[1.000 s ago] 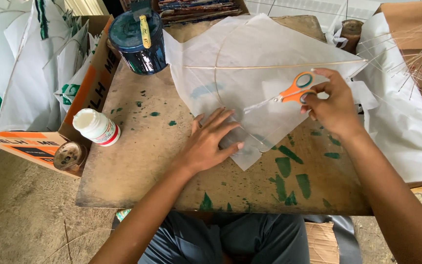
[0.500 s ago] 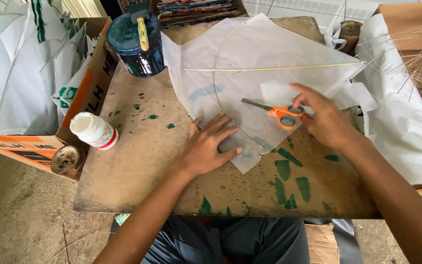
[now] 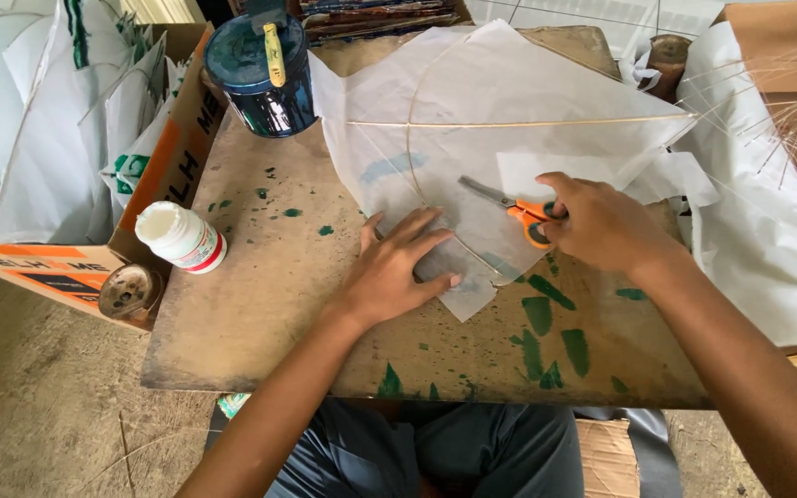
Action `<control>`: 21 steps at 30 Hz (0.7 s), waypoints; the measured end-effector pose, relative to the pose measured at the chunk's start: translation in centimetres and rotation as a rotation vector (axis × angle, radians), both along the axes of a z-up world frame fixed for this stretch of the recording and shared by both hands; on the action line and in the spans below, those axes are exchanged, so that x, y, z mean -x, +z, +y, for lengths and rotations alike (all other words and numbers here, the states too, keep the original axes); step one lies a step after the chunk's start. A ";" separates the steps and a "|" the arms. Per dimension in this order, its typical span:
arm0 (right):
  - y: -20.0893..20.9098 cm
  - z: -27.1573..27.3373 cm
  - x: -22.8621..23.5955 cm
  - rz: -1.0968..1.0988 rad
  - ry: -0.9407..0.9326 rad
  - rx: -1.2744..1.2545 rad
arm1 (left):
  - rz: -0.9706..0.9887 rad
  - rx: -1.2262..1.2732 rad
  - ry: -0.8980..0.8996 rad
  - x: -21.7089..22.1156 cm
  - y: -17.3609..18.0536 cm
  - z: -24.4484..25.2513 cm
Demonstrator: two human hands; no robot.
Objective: Trimming excess paper from a kite frame using scissors to shape the kite.
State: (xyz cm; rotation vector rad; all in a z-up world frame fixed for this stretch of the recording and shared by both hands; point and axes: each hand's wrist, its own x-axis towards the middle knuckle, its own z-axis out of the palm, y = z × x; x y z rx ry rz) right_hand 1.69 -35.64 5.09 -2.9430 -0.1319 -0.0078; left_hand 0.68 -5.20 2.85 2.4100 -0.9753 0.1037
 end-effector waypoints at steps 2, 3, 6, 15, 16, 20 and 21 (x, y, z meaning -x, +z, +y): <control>1.2 0.5 -0.3 0.057 -0.002 0.033 | -0.002 -0.010 0.003 0.1 0.1 0.0; 1.8 0.7 -0.5 0.114 -0.007 0.065 | -0.005 -0.020 0.002 0.1 0.2 0.0; 2.7 1.7 -0.2 0.169 -0.038 0.200 | 0.010 -0.019 0.009 0.1 0.4 0.0; -2.0 0.3 -2.4 -0.041 -0.023 0.381 | -0.005 -0.005 0.015 0.1 0.1 0.1; -1.3 0.6 -2.0 -0.042 -0.023 0.380 | -0.006 -0.006 0.016 0.1 0.1 0.1; 0.5 0.7 -1.0 -0.245 0.083 0.341 | -0.001 0.018 0.003 0.0 -0.1 0.1; 0.7 0.4 -0.9 -0.301 0.093 0.368 | -0.006 0.020 0.005 -0.1 -0.3 0.1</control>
